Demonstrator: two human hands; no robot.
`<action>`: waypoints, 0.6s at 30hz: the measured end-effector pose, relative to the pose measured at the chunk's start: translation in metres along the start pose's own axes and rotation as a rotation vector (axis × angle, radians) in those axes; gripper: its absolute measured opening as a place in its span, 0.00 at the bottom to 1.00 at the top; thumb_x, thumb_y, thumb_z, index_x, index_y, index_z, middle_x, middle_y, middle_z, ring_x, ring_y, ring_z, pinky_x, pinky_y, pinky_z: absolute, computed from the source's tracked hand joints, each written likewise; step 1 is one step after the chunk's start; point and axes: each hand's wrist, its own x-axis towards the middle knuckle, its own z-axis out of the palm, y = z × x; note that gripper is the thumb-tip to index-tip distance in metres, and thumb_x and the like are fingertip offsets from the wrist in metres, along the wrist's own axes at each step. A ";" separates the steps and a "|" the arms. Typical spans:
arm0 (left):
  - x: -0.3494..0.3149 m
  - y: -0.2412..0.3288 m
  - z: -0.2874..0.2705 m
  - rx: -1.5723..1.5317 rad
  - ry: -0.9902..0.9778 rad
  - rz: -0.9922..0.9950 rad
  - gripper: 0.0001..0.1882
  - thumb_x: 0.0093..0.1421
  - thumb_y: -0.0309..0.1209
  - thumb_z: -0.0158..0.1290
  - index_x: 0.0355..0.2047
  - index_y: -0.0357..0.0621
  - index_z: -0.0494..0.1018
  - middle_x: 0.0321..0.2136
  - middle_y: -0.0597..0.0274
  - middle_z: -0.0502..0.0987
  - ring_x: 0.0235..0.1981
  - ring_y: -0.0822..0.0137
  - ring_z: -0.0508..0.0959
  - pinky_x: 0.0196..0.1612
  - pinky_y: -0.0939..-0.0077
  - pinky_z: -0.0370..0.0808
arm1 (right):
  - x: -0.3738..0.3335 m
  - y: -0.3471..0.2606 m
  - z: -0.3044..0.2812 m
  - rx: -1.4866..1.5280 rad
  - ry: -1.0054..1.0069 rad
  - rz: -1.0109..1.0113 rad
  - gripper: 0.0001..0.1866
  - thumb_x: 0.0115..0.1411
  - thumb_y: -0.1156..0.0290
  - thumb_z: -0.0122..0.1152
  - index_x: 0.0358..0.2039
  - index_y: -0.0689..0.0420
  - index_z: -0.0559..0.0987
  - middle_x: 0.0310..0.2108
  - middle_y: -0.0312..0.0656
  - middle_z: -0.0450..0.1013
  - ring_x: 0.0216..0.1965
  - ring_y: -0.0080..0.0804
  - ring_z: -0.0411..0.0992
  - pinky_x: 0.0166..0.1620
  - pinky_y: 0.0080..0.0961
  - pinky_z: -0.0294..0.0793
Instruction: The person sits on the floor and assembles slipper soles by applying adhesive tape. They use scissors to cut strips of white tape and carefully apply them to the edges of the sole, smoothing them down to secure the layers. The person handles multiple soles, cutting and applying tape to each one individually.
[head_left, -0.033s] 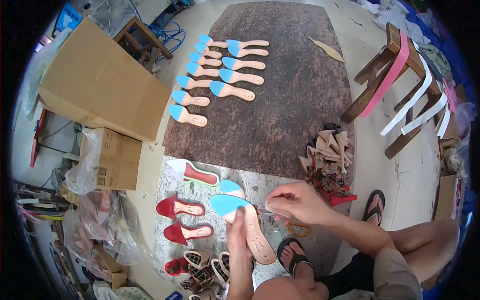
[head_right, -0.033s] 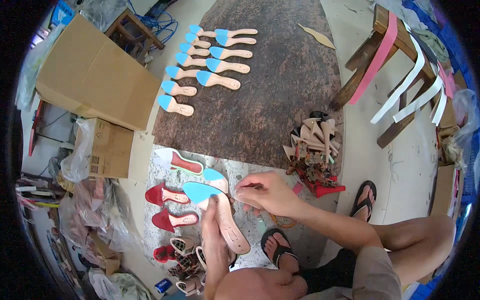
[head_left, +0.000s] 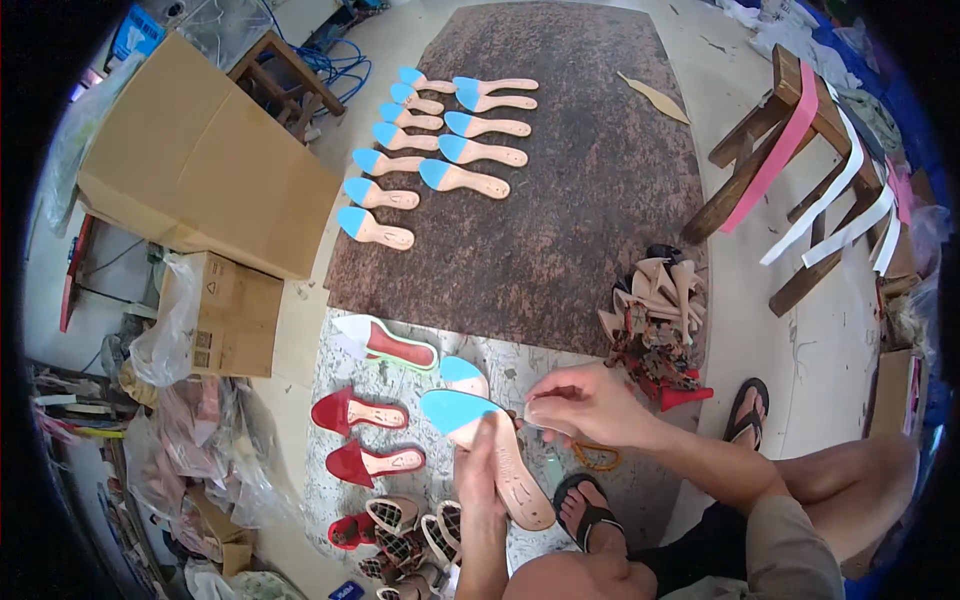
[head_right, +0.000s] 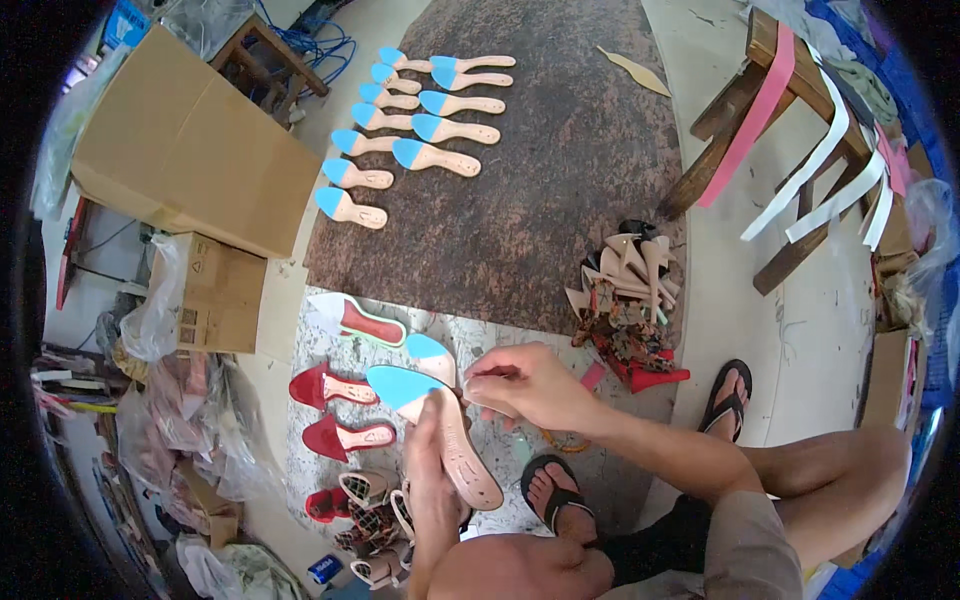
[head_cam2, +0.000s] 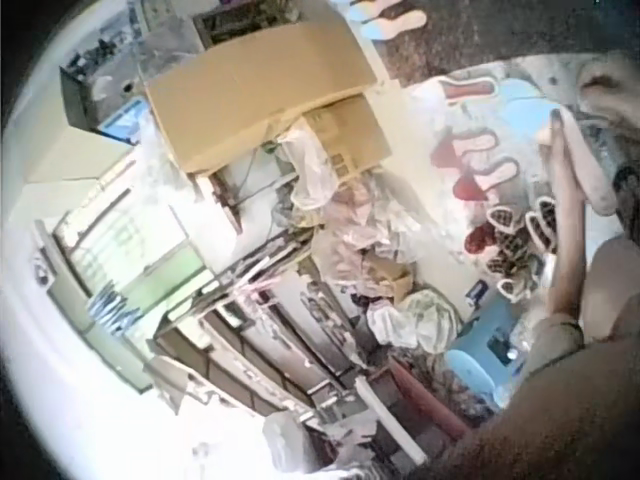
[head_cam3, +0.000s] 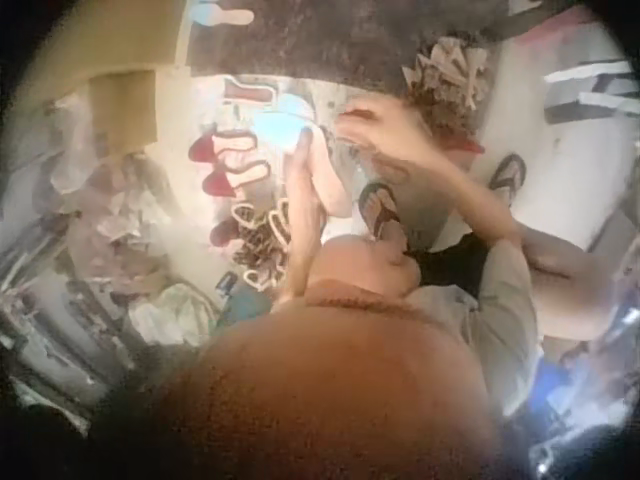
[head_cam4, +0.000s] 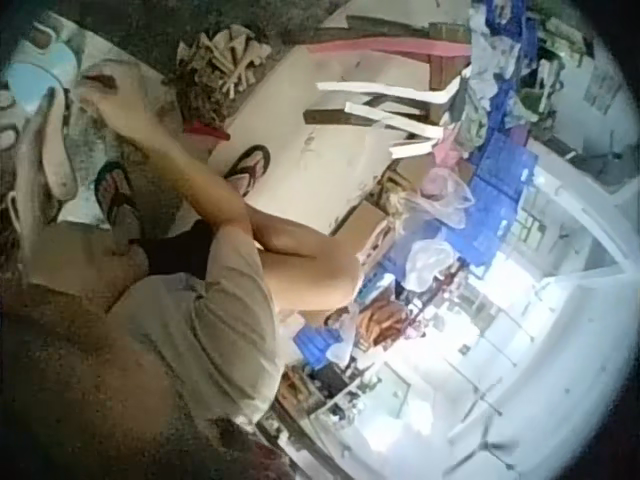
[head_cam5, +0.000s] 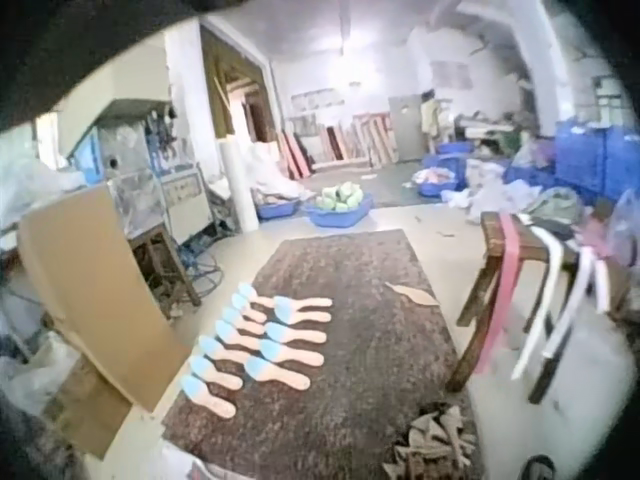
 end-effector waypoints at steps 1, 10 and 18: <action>-0.005 -0.002 0.002 0.004 -0.004 0.017 0.13 0.64 0.33 0.55 0.44 0.37 0.72 0.36 0.54 0.80 0.35 0.64 0.80 0.38 0.72 0.77 | 0.005 0.008 0.004 0.012 -0.030 -0.011 0.12 0.62 0.70 0.61 0.41 0.66 0.79 0.30 0.41 0.78 0.28 0.23 0.78 0.23 0.17 0.73; -0.029 -0.006 0.000 -0.089 -0.030 0.000 0.13 0.64 0.30 0.54 0.47 0.37 0.71 0.37 0.53 0.80 0.38 0.61 0.81 0.43 0.63 0.80 | 0.006 0.007 0.020 0.010 -0.150 -0.037 0.14 0.64 0.66 0.62 0.41 0.65 0.80 0.29 0.40 0.78 0.27 0.20 0.76 0.26 0.17 0.74; -0.022 -0.016 0.002 -0.157 -0.138 -0.022 0.13 0.66 0.31 0.52 0.46 0.36 0.73 0.36 0.54 0.79 0.34 0.63 0.79 0.39 0.66 0.79 | 0.011 0.013 0.020 -0.006 -0.136 -0.044 0.12 0.64 0.67 0.61 0.39 0.65 0.81 0.27 0.36 0.77 0.27 0.17 0.73 0.26 0.18 0.73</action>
